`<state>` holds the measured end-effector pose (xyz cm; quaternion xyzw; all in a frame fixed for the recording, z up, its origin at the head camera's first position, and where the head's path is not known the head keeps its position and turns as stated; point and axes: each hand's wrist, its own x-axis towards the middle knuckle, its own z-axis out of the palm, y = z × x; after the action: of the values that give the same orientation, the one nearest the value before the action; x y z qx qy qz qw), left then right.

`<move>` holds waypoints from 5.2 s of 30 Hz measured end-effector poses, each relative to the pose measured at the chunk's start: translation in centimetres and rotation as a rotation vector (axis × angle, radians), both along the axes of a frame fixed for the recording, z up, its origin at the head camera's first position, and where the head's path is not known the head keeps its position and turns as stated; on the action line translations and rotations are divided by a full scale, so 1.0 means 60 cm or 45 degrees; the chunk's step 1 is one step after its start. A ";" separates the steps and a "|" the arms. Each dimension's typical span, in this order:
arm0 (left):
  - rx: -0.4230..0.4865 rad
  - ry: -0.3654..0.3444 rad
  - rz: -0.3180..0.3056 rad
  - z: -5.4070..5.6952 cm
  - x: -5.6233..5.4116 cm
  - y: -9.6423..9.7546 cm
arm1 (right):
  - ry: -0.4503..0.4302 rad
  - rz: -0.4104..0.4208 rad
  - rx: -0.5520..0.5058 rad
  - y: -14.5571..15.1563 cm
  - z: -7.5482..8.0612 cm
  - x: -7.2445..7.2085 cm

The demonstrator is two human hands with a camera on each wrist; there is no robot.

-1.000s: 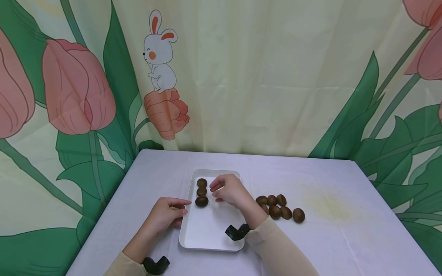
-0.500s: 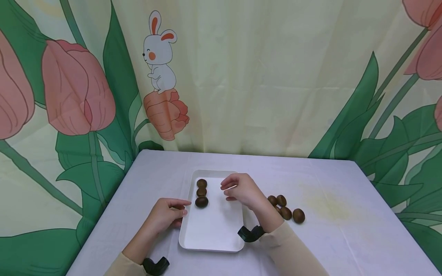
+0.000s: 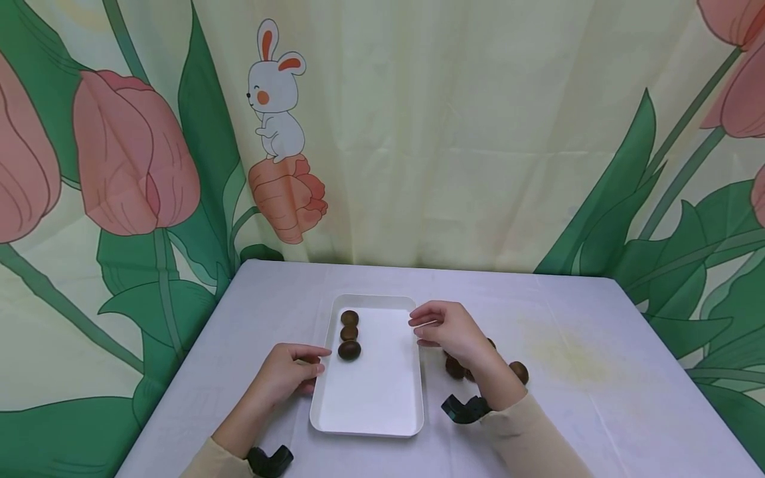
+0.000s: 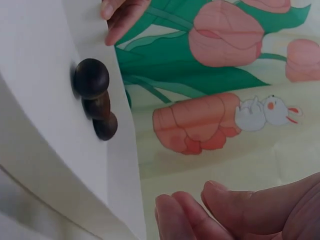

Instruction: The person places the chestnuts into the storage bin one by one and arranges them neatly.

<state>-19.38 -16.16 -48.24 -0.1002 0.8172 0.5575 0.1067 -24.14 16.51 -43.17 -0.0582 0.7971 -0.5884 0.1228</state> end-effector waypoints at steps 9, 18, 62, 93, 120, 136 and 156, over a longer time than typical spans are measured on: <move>-0.008 -0.017 0.018 0.002 0.001 0.001 | 0.003 -0.056 0.095 0.045 0.010 0.010; -0.014 -0.004 0.008 0.001 0.000 0.002 | 0.013 -0.076 0.191 0.092 0.011 0.023; 0.004 -0.011 0.013 0.004 0.005 0.003 | -0.018 -0.123 0.701 0.271 -0.040 0.059; -0.007 -0.018 0.017 0.000 0.003 0.003 | -0.104 -0.083 0.683 0.274 -0.037 0.079; -0.001 -0.014 0.013 0.002 0.003 0.002 | 0.028 -0.076 0.473 0.178 -0.010 0.075; 0.005 -0.015 0.016 0.003 0.001 0.000 | 0.075 0.039 0.289 0.071 0.015 0.050; -0.013 -0.015 0.019 0.004 0.002 0.002 | 0.108 0.170 0.165 -0.030 0.027 0.029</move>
<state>-19.27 -16.05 -47.99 -0.1100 0.8187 0.5534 0.1068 -22.38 14.71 -41.56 -0.1280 0.8324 -0.5229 0.1315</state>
